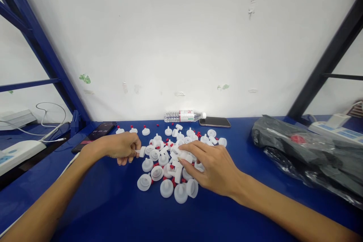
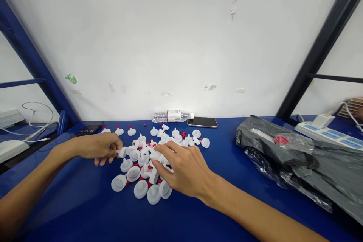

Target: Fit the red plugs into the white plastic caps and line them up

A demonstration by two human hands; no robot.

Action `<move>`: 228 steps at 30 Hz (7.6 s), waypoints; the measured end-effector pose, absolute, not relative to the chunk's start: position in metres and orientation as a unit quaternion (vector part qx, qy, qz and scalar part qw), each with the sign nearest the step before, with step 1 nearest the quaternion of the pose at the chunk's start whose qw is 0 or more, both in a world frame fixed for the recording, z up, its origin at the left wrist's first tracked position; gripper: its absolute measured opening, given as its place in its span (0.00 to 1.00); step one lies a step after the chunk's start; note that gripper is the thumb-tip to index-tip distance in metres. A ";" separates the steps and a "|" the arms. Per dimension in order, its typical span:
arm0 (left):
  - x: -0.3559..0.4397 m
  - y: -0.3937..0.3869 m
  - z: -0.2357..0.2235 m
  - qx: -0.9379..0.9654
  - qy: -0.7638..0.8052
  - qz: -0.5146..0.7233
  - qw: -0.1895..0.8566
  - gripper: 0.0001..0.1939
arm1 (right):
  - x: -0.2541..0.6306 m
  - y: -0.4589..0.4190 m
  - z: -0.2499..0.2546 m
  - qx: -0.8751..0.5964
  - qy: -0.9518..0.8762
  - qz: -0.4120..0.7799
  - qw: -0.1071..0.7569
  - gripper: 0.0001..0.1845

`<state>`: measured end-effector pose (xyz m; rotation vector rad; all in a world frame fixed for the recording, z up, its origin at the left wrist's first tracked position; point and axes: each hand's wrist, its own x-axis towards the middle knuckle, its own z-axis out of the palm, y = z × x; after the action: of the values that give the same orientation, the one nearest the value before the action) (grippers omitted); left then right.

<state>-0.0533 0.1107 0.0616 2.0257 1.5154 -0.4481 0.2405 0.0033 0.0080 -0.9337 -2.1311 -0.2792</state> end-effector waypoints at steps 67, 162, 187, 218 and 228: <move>-0.043 0.121 0.062 0.848 0.509 -0.076 0.124 0.14 | 0.241 0.001 0.008 -0.379 -0.846 -0.100 0.362 0.13; -0.034 0.111 0.060 0.868 0.470 -0.065 0.147 0.16 | 0.241 0.001 0.007 -0.381 -0.852 -0.090 0.349 0.13; 0.010 0.077 0.062 0.812 0.363 0.235 0.392 0.14 | 0.240 0.001 0.007 -0.422 -0.811 -0.111 0.389 0.17; -0.049 0.125 0.077 0.799 0.601 0.011 -0.020 0.10 | 0.242 0.000 0.006 -0.415 -0.812 -0.098 0.399 0.20; -0.056 0.148 0.057 0.800 0.592 -0.082 0.053 0.15 | 0.240 0.000 0.007 -0.402 -0.819 -0.095 0.397 0.16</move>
<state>-0.0559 0.1483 0.0566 2.4314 1.7998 -0.2499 0.2403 -0.0003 0.0066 -1.0190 -2.0756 -0.2396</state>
